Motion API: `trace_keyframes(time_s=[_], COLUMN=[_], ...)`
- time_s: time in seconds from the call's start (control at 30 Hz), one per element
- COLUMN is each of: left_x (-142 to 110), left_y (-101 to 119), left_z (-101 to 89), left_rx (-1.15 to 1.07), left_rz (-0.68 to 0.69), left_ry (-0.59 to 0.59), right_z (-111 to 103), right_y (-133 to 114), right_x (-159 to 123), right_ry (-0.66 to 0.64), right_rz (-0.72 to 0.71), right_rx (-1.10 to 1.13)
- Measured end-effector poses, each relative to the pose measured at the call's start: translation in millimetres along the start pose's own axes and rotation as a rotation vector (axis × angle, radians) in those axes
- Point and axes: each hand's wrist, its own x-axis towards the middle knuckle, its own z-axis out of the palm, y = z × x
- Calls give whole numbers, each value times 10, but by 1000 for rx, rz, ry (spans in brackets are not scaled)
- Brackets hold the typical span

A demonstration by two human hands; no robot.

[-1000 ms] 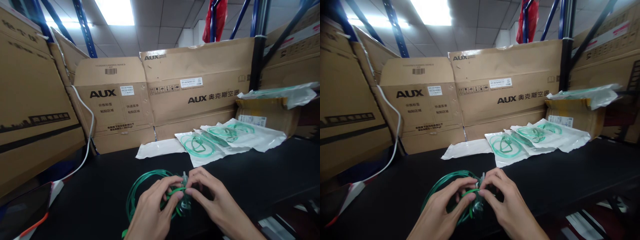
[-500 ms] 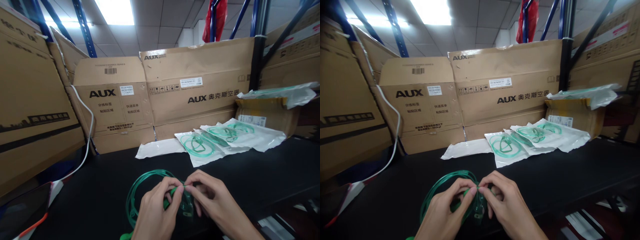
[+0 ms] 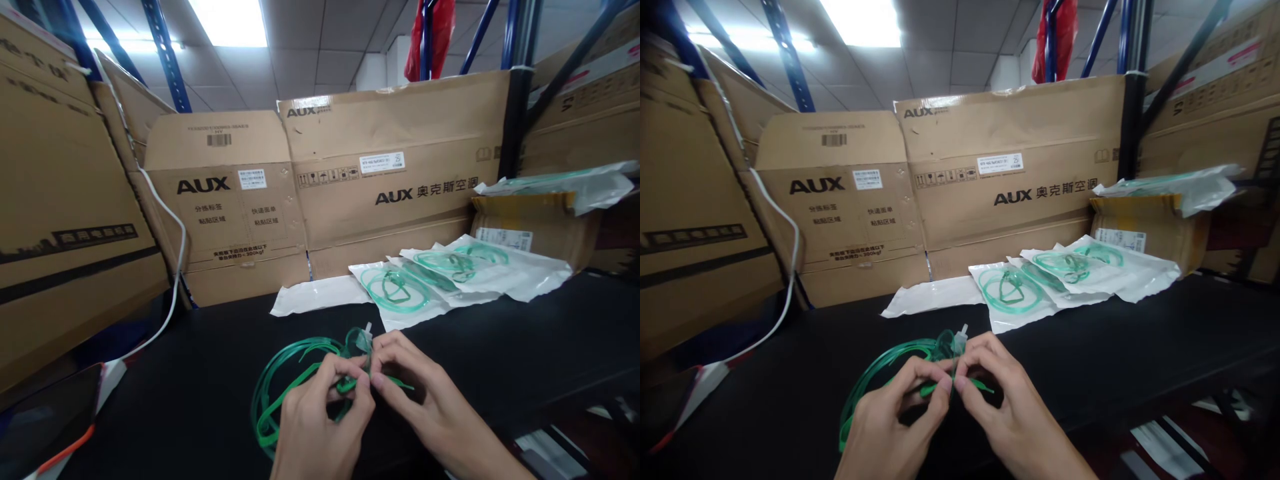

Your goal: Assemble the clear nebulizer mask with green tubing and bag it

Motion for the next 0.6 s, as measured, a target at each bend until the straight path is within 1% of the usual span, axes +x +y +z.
trace_keyframes(time_s=[0.1,0.2,0.33,0.4,0.47,0.6], left_x=[-22,-39,-40,-24,-4,21], left_y=[10,4,-14,-14,-10,-2], left_z=[30,53,61,45,18,-37], left_rx=[85,176,233,212,154,9], left_rz=[52,75,109,133,149,103], left_ry=[40,63,60,36,-12,-82], right_z=[15,25,16,1,-17,-34], right_y=[6,5,9,18,28,41], right_x=[-5,-8,-2,2,3,3], right_ry=[-1,-5,-7,0,4,2], right_rz=[-15,-16,1,16,37,82], right_rx=[-31,-42,-23,-13,2,31])
